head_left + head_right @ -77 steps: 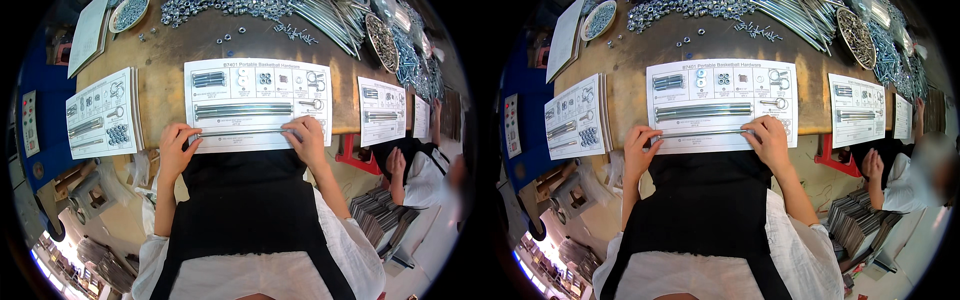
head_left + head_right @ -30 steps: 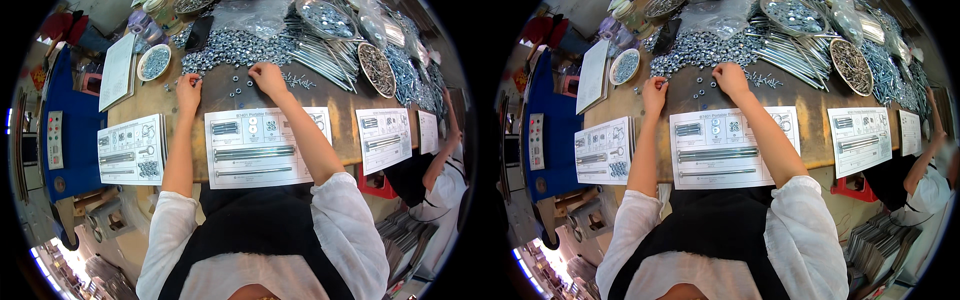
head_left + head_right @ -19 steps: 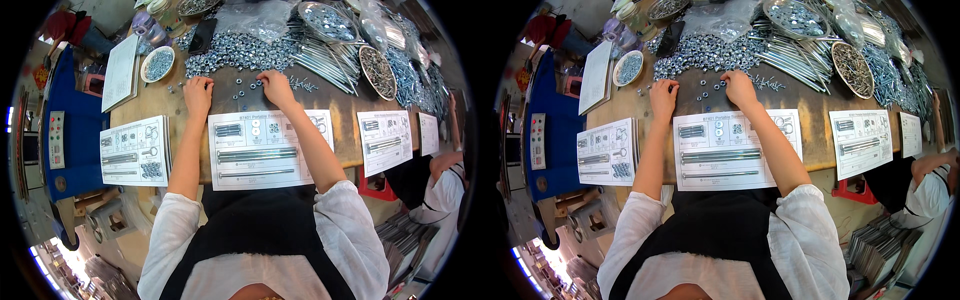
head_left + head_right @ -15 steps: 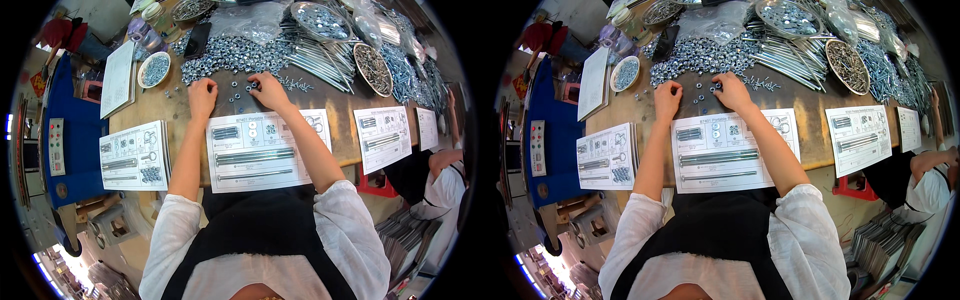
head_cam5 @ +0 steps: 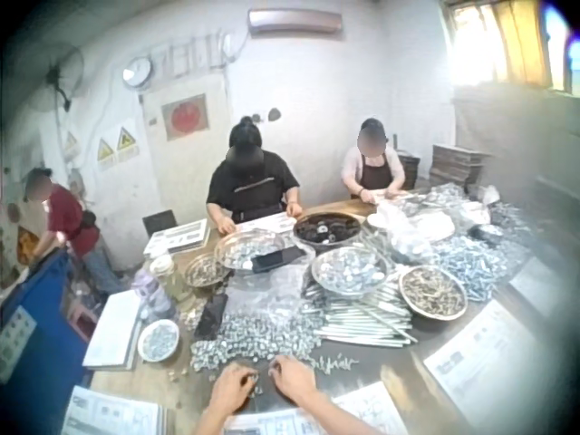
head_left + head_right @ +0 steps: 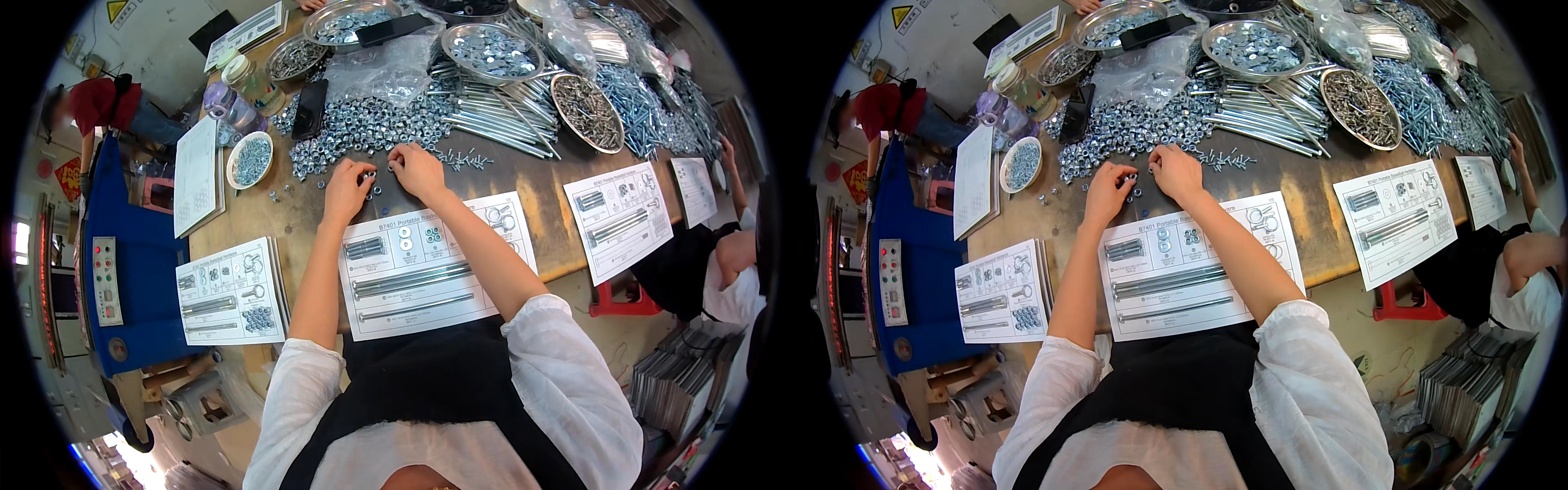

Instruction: The person sorts small metal fasteners such as nuts, bolts, and washers from a large pile on a table and places them into designated areas on a printed layout sheet. The person repeatedly picks up individual pieces and arranges them in rows and groups on the sheet.

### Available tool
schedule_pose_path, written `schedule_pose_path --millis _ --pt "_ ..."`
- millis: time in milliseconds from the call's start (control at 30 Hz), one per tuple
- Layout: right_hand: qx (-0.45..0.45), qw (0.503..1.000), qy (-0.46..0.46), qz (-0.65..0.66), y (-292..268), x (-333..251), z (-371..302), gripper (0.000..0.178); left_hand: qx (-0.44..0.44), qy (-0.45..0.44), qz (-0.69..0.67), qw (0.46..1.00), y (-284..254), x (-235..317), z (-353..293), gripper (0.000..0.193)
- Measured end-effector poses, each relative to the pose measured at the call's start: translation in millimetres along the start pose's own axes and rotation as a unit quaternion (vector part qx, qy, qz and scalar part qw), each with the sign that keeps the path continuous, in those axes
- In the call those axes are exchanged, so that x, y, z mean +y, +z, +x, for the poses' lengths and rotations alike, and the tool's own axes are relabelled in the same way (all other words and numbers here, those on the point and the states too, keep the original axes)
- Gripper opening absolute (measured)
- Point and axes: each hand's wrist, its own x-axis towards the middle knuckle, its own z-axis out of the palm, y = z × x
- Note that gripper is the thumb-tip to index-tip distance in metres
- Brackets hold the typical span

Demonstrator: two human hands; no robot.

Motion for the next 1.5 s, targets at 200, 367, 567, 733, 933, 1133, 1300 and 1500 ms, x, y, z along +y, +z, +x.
schedule_pose_path --millis 200,367,567,733,933,1133,1300,1500 --pt "-0.004 0.999 -0.047 -0.006 -4 6 -13 0.009 0.015 -0.024 -0.079 0.996 -4 -9 -16 0.028" --pt "0.004 0.997 -0.068 0.024 -7 9 -28 0.01 0.087 -0.019 -0.071 0.994 -2 -10 -36 0.02" --pt "0.011 0.995 -0.076 0.064 -7 12 -35 0.014 0.071 -0.055 -0.061 0.994 -8 -10 -37 0.017" --pt "0.016 0.994 -0.086 0.066 -3 15 -34 0.018 0.069 0.013 0.055 0.996 -2 -7 -26 0.025" --pt "0.028 0.992 -0.091 0.079 -2 16 -39 0.018 -0.01 -0.014 0.034 0.999 -3 -10 -1 0.017" --pt "0.007 0.992 -0.087 0.092 -7 13 -41 0.019 -0.004 -0.095 0.021 0.995 -6 -20 6 0.017" --pt "-0.04 0.99 -0.059 0.124 -16 13 -42 0.018 -0.121 -0.001 -0.002 0.993 -26 -5 -11 0.02" --pt "-0.036 0.99 -0.112 0.075 -15 19 -39 0.021 -0.171 0.032 -0.016 0.985 -38 20 -10 0.02"
